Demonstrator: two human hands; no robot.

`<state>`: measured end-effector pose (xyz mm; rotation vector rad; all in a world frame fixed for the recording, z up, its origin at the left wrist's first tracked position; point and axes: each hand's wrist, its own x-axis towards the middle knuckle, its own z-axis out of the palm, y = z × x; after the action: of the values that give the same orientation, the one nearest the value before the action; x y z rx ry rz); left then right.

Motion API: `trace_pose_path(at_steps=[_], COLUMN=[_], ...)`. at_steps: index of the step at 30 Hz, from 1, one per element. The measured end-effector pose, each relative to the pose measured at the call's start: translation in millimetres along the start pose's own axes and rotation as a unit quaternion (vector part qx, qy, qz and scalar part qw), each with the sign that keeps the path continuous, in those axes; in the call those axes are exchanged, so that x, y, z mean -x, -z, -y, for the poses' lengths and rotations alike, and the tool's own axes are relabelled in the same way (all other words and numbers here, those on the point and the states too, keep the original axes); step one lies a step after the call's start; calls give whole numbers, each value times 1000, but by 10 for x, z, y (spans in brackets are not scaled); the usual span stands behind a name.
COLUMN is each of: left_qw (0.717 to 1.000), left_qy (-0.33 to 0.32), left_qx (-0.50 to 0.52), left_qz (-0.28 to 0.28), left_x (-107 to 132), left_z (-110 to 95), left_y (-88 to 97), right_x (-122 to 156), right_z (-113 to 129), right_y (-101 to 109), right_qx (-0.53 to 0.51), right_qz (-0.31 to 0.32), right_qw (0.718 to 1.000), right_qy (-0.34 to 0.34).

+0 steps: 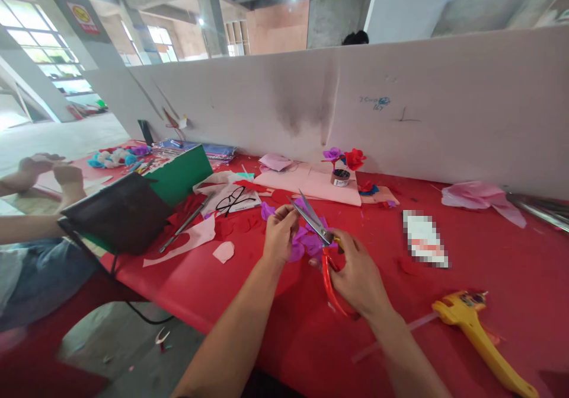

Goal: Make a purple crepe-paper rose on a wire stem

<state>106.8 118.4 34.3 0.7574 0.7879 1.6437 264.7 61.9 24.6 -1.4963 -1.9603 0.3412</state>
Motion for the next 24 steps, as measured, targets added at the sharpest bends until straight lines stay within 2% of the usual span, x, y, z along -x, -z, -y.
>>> trace_pose_path(at_steps=[13, 24], left_qw=[999, 999], left_qy=[19, 22], left_qx=[16, 21], left_qz=[-29, -33], left_x=[-5, -26], left_z=[-9, 10], left_y=[-22, 1], right_x=[0, -8], right_z=[-3, -8], right_y=[-9, 19], right_qx=[-30, -7], right_qz=[-2, 7], right_qw=[1000, 1000], right_qy=[-7, -13])
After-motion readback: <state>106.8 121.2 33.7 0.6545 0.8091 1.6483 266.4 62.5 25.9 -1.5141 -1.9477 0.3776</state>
